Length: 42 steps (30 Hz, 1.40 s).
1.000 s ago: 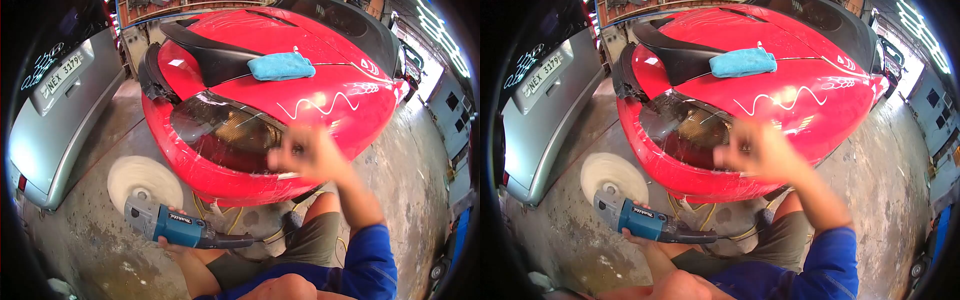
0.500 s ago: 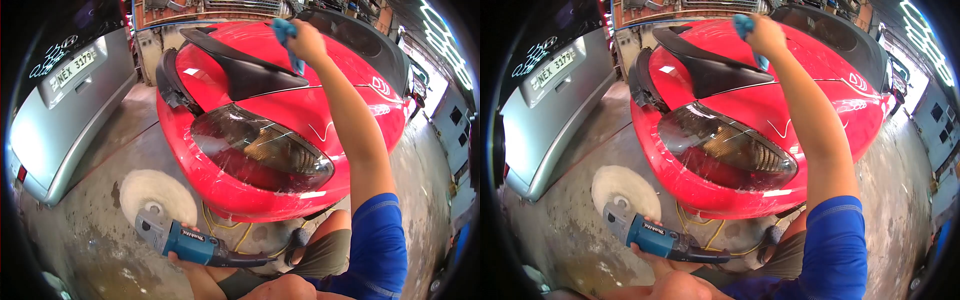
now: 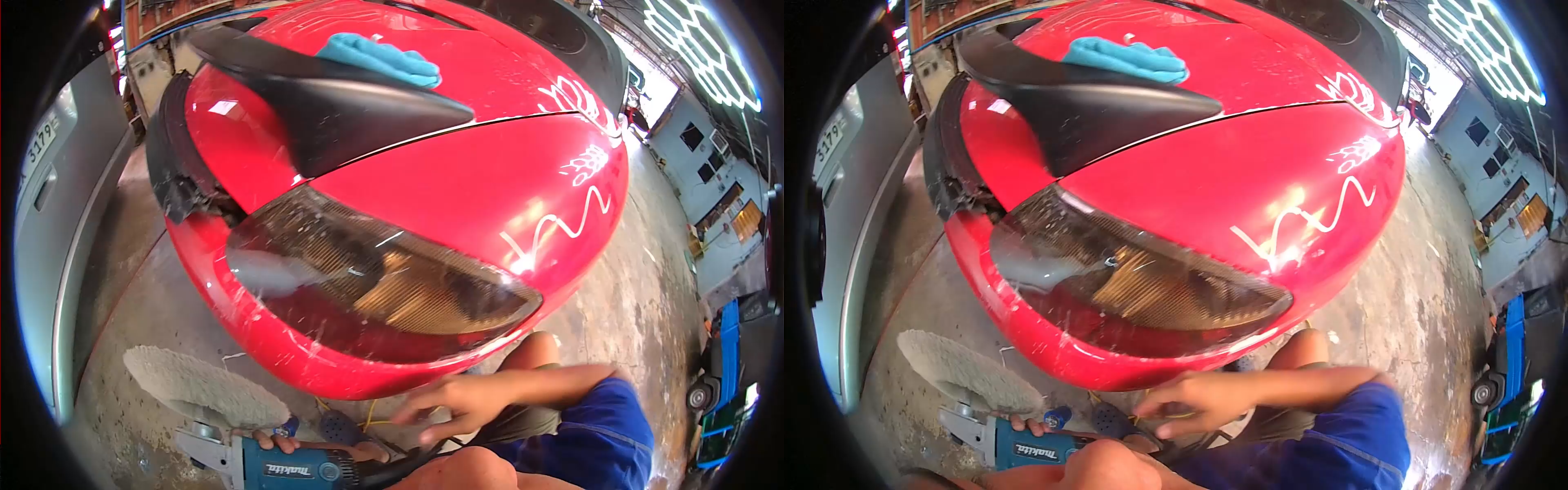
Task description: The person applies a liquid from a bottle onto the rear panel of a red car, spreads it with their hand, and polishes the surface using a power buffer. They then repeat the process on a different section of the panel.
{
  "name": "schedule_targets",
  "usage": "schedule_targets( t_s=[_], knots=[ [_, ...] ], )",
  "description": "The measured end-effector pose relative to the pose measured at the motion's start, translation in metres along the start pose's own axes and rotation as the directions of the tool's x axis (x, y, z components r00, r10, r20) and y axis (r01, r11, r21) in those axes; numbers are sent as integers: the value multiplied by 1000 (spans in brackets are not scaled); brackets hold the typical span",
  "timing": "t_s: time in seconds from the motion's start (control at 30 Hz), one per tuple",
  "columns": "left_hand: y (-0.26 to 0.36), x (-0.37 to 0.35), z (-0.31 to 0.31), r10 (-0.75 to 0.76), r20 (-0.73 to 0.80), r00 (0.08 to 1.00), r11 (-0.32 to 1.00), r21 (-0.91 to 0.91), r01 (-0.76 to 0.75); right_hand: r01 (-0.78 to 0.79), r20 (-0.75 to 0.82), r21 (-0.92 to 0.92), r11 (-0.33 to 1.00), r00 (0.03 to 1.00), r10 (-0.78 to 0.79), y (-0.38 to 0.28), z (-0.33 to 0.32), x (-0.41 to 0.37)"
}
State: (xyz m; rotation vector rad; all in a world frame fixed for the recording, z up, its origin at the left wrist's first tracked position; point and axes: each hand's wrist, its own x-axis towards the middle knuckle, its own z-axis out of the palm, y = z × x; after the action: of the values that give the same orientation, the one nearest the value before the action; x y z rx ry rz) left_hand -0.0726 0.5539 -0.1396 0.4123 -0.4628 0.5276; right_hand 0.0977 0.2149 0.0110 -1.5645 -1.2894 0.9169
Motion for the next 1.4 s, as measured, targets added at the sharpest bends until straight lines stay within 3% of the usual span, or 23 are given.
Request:
schedule_targets(
  t_s=[0.03, 0.1, 0.17, 0.2, 0.27, 0.3, 0.33, 0.4, 0.47, 0.57, 0.63, 0.67, 0.7, 0.77, 0.8, 0.93, 1.03, 1.07, 1.17, 1.27, 1.4],
  knots=[
    [6, 9, 3, -55, 52, 997, 998, -5, 55, 64, -149, -43, 997, 986, -70, 9, 15, 1],
    [11, 25, 14, -160, 159, 974, 987, 32, 157, 69, -200, -168, 983, 975, -102, 6, 45, 7],
    [-4, 40, 32, -187, 248, 951, 982, 40, 183, -7, -149, -36, 999, 989, 2, 13, 92, 11],
    [-14, 35, 39, -189, 190, 963, 978, -53, 202, -41, -114, 22, 999, 993, 43, 16, 112, 9],
    [-27, 38, 92, -286, 206, 936, 955, -17, 296, 3, -292, 137, 991, 956, 38, 6, 165, 5],
    [-55, 56, 107, -283, 243, 928, 953, -41, 302, 1, -365, 136, 991, 930, 49, 6, 160, -7],
    [-58, 64, 115, -478, 263, 838, 876, 66, 478, -31, -428, 131, 991, 900, 85, -3, 163, -23],
    [-72, 53, 184, -547, -7, 837, 809, 253, 531, -5, -482, 197, 980, 870, 101, -16, 171, -58],
    [-107, 42, 242, -411, -197, 890, 809, 371, 456, 37, -524, 282, 959, 843, 122, -32, 165, -87],
    [-132, 61, 258, -601, -70, 796, 704, 424, 569, 160, -544, 429, 889, 831, 113, -46, 160, -119],
    [-154, 77, 286, -544, 9, 839, 712, 535, 456, 227, -496, 611, 758, 857, 143, -53, 151, -136],
    [-166, 83, 300, -522, 51, 852, 707, 584, 398, 348, -561, 606, 715, 825, 74, -58, 150, -138],
    [-177, 85, 312, -493, 26, 870, 691, 619, 373, 398, -556, 579, 712, 831, -13, -50, 148, -143],
    [-195, 87, 332, -432, -22, 902, 655, 679, 331, 515, -624, 604, 608, 781, -41, -59, 145, -146],
    [-201, 88, 334, -440, -29, 897, 624, 709, 329, 514, -593, 664, 543, 805, -37, -55, 146, -149],
    [-187, 79, 334, -446, -95, 890, 630, 673, 387, 425, -513, 687, 589, 858, -19, -62, 147, -153],
    [-177, 72, 342, -410, -75, 909, 632, 695, 343, 396, -478, 674, 623, 877, -39, -63, 151, -151],
    [-181, 73, 341, -354, -37, 935, 591, 766, 254, 404, -481, 675, 618, 876, -47, -64, 149, -151],
    [-179, 78, 337, -395, -118, 911, 545, 768, 335, 437, -490, 691, 575, 869, -71, -58, 148, -149],
    [-179, 77, 333, -443, -103, 891, 596, 708, 378, 372, -466, 694, 617, 885, -8, -62, 144, -156],
    [-178, 77, 336, -401, -94, 911, 575, 749, 330, 421, -503, 676, 605, 863, -38, -66, 143, -145]
  ],
)
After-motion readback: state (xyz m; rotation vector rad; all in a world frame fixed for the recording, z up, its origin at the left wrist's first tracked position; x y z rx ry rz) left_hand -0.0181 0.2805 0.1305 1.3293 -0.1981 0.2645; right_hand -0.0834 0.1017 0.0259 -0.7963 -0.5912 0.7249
